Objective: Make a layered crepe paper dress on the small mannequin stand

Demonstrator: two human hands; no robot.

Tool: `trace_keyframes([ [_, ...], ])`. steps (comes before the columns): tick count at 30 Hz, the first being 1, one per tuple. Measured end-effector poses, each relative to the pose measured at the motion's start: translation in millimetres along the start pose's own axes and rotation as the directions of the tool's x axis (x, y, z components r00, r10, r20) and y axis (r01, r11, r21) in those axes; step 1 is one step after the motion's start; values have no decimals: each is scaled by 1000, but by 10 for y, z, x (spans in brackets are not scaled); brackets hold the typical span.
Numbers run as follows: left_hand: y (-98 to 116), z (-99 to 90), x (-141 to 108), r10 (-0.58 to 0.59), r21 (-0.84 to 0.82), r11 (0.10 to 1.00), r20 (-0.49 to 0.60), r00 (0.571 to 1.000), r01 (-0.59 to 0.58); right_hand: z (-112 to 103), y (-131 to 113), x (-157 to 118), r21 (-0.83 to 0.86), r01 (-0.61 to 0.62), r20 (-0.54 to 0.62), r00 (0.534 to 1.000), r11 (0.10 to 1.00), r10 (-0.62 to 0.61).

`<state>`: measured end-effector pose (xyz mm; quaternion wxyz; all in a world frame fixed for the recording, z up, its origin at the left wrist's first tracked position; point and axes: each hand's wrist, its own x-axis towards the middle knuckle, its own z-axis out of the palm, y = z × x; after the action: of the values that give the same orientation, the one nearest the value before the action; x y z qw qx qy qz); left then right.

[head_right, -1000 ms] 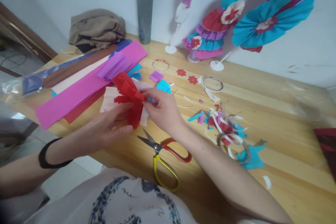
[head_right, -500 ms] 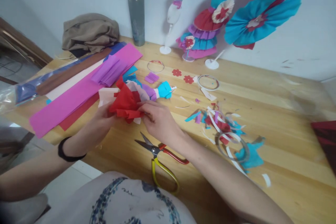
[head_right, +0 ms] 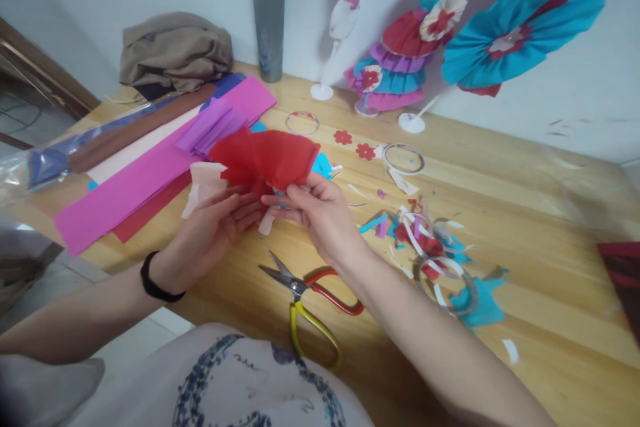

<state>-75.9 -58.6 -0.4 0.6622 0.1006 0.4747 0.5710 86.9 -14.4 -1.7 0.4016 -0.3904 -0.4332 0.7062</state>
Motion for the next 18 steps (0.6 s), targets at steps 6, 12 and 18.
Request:
trace_keyframes([
  [6,47,54,1,-90,22,996,16,996,90,155,-266,130,-336,235,68,972,912,-226],
  [12,19,82,19,-118,-10,993,25,993,118,243,-457,283,-485,257,139,966,836,-217],
  [18,33,115,39,-105,-39,994,34,994,106,196,-386,315,-666,392,202,914,635,-352],
])
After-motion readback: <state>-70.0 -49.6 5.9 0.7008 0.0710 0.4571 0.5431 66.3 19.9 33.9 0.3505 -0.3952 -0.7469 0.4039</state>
